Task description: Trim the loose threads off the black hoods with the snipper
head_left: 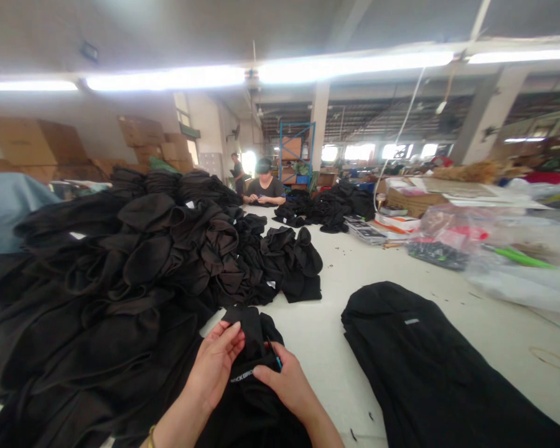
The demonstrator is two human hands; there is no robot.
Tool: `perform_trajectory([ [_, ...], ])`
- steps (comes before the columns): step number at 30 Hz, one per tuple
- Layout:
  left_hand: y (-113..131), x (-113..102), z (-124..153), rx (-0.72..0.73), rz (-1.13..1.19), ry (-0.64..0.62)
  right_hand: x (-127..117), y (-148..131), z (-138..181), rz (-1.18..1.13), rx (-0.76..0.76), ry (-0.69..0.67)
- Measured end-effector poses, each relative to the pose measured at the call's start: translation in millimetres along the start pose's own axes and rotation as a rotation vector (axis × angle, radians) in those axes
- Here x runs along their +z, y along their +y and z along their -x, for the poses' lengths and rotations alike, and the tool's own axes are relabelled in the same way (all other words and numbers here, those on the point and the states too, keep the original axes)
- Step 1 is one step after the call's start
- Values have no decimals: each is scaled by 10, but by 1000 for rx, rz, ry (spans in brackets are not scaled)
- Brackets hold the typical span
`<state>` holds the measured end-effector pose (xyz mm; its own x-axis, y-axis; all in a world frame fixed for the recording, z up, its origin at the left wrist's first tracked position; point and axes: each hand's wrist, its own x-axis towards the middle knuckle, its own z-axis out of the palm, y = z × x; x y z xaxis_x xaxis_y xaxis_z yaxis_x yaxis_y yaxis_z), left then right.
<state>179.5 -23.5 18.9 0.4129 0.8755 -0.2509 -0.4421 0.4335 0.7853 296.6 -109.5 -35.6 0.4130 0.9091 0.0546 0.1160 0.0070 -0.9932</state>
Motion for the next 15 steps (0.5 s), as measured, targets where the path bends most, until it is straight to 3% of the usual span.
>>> perform_trajectory([
  [10,-351,222,-118,113,-146,-166,-8,30,-9,-186,-55,-15],
  [15,-675,51,-355,76,-73,-59,31,160,-91,-312,154,125],
])
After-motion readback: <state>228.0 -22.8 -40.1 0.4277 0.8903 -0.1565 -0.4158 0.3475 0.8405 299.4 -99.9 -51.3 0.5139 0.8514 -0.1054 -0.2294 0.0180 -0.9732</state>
